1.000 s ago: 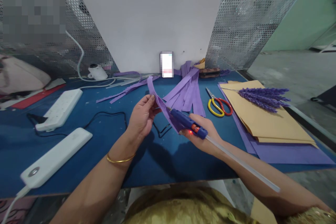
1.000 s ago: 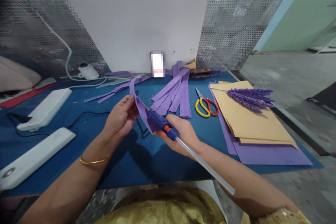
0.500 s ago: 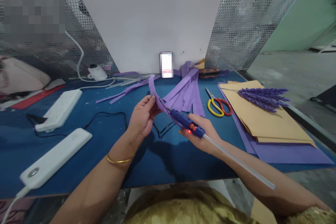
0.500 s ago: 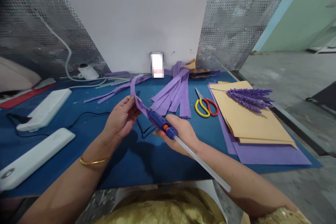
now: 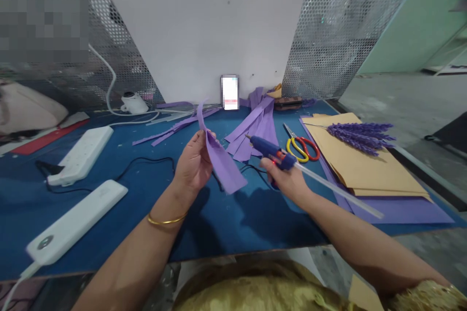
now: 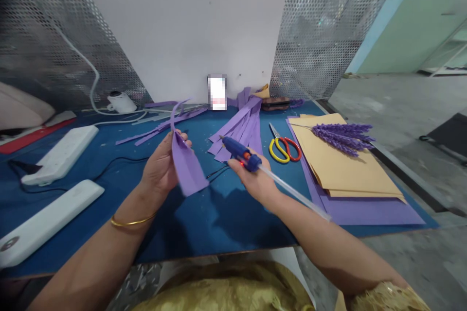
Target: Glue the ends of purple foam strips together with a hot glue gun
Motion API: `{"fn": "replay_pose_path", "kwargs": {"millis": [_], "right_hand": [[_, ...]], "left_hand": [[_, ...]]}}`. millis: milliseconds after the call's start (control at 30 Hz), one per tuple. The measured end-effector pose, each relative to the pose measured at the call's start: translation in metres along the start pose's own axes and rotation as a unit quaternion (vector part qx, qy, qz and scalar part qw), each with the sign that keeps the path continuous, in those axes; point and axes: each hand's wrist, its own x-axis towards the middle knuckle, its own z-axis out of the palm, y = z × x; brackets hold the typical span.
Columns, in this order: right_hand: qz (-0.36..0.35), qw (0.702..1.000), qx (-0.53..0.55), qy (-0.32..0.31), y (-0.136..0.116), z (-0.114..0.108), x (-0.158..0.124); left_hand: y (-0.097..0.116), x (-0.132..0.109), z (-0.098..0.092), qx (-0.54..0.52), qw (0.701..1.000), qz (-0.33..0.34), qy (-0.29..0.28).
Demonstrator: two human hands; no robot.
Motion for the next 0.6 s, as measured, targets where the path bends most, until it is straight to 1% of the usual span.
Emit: {"fn": "replay_pose_path", "kwargs": {"millis": [100, 200, 267, 367, 400, 467, 500, 567, 600], "right_hand": [[0.020, 0.997, 0.067, 0.037, -0.002, -0.004, 0.006], [0.023, 0.979, 0.185, 0.081, -0.006, -0.005, 0.015], [0.060, 0.960, 0.256, 0.094, -0.009, -0.006, 0.021], [0.135, 0.935, 0.316, 0.088, -0.011, -0.010, 0.021], [0.148, 0.928, 0.331, 0.087, -0.011, -0.013, 0.017], [0.146, 0.919, 0.356, 0.083, -0.009, -0.020, 0.004], [0.134, 0.917, 0.365, 0.085, -0.007, -0.024, -0.006], [0.129, 0.914, 0.380, 0.062, -0.001, -0.032, -0.028], [0.129, 0.913, 0.379, 0.071, 0.003, -0.035, -0.039]], "left_hand": [[0.001, -0.001, 0.000, -0.008, 1.000, -0.013, -0.003], [0.001, 0.000, -0.001, -0.003, 1.000, -0.030, -0.004], [0.000, 0.002, -0.002, -0.006, 0.999, -0.042, -0.004], [0.000, 0.004, -0.002, -0.020, 0.998, -0.064, 0.010], [0.000, 0.004, -0.001, -0.026, 0.997, -0.071, 0.018], [0.001, 0.004, 0.000, -0.039, 0.995, -0.086, 0.033], [0.002, 0.004, 0.002, -0.045, 0.994, -0.092, 0.037], [0.002, 0.001, 0.005, -0.053, 0.993, -0.101, 0.040], [0.002, 0.000, 0.006, -0.054, 0.992, -0.105, 0.040]]}}
